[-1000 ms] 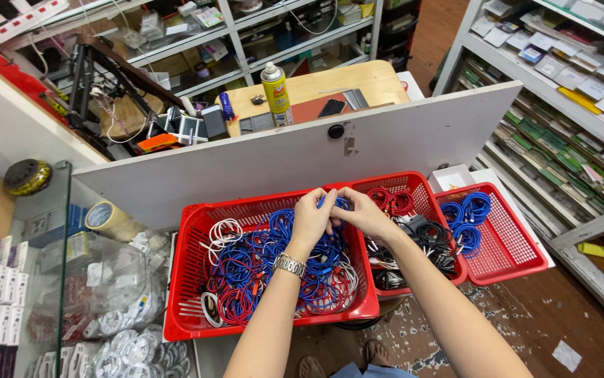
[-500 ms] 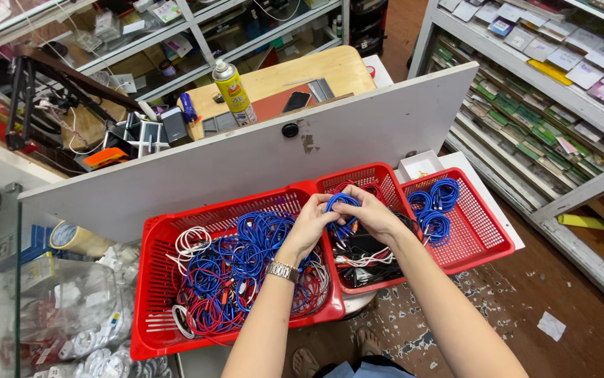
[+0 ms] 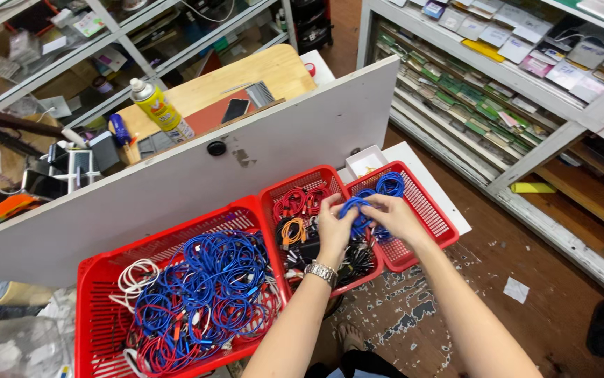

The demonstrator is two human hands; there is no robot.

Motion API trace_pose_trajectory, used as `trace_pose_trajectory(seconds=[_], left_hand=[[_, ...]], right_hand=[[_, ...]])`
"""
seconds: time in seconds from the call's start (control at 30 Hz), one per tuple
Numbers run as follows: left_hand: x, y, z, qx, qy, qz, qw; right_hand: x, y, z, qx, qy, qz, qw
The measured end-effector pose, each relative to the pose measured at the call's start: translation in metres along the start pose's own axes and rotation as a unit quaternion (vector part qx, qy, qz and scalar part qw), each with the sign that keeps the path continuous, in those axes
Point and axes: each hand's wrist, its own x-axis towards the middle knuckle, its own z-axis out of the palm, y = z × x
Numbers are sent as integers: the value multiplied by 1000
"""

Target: The person untangles and coils various colored cables from a red basket, then places the coiled cables into a separate red basket. The person handles blue, orange, and white cables one at a time.

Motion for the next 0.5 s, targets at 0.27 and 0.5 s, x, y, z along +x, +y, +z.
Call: trace_pose_trajectory(seconds=[0.27, 0.5], left_hand=[[-6, -53, 69, 415, -156, 215, 870], [16, -88, 81, 664, -238, 279, 651]], right_hand=[[32, 83, -105, -300, 117, 32, 946], [86, 142, -83, -438, 101, 13, 893]])
